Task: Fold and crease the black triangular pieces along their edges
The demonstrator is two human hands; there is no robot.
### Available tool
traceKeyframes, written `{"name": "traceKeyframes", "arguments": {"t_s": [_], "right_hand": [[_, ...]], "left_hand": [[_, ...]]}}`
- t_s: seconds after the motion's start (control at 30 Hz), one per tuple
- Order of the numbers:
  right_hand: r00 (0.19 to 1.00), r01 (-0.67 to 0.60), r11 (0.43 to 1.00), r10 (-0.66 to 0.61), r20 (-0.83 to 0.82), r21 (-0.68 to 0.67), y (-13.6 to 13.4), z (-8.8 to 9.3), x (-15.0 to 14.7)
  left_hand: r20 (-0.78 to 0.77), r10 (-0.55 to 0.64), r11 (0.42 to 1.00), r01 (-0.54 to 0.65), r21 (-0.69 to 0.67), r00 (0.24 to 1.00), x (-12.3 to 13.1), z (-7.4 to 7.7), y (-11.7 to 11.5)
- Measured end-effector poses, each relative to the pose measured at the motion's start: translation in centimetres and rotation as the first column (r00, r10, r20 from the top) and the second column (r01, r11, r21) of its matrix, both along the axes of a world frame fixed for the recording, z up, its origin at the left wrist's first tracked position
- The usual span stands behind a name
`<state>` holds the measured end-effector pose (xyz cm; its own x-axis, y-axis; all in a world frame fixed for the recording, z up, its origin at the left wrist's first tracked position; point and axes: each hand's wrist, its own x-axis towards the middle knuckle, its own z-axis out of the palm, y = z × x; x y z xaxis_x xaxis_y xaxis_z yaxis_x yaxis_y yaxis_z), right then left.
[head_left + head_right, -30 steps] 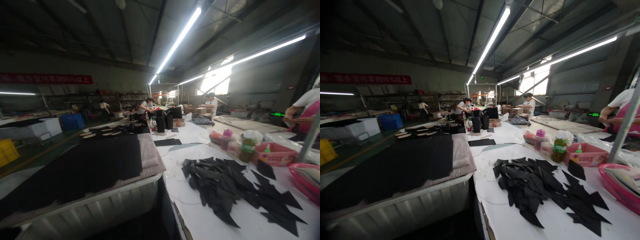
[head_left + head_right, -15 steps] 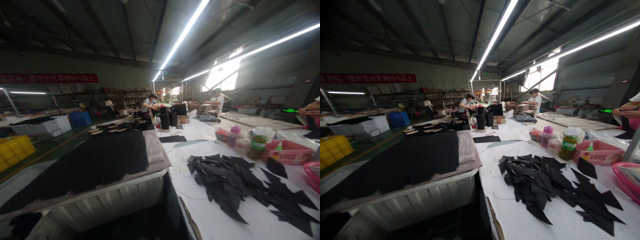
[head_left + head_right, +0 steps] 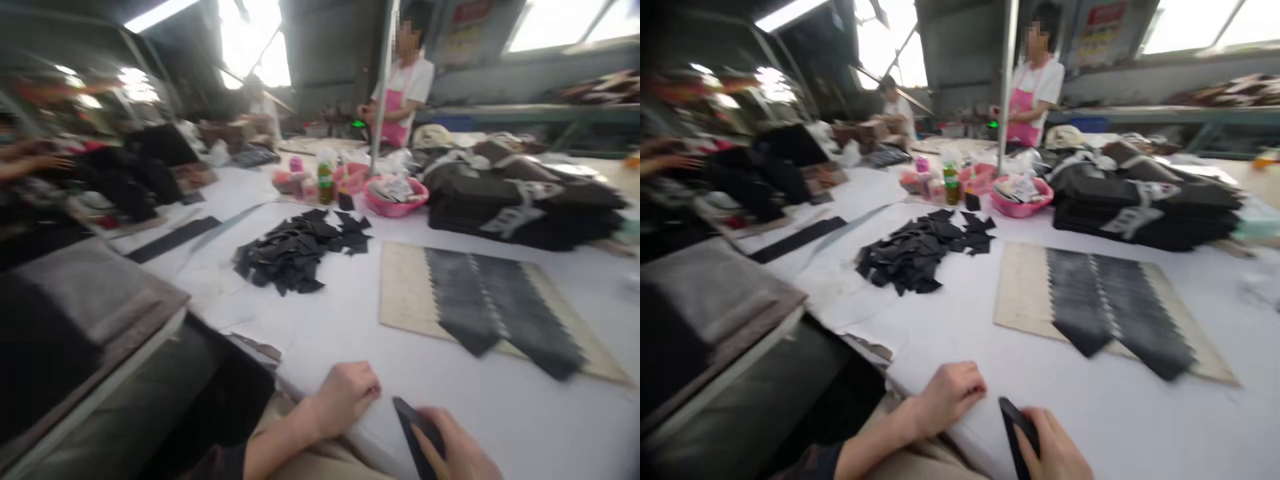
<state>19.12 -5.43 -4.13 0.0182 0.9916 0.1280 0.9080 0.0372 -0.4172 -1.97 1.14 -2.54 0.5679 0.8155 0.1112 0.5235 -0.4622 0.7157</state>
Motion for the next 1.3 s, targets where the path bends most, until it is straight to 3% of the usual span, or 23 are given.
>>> {"name": "traceKeyframes", "arguments": {"t_s": [0.03,0.13,0.33,0.7,1.03,1.3], "right_hand": [[0.997,-0.072,0.997,0.07,-0.038,-0.042,-0.9,0.3,0.8],[0.996,-0.051,0.996,0.045,-0.08,-0.075,-1.7,1.4,1.3],[0.994,-0.006,0.998,-0.001,-0.109,-0.062,-1.5,2.1,0.2],[0.991,0.037,0.996,-0.047,-0.126,-0.082,-1.8,1.4,0.2],[0.988,0.024,0.999,-0.019,-0.155,0.033,-2.3,0.6,-0.2],[0.978,0.035,0.994,-0.013,-0.21,0.101,-2.3,0.2,-0.4]], "left_hand": [[0.017,-0.024,1.0,0.025,-0.003,1.0,0.2,-0.3,-0.3],[0.043,-0.068,0.998,0.068,0.0,0.997,0.8,-1.2,-1.0],[-0.06,-0.042,0.977,0.054,0.204,0.997,1.8,-1.4,-1.6],[-0.129,-0.026,0.965,0.059,0.256,0.991,2.6,-1.5,-1.4],[-0.064,0.019,0.983,-0.008,0.182,0.998,2.7,-1.6,-1.4],[-0.186,-0.031,0.91,0.105,0.401,0.982,2.9,-1.6,-1.8]]}}
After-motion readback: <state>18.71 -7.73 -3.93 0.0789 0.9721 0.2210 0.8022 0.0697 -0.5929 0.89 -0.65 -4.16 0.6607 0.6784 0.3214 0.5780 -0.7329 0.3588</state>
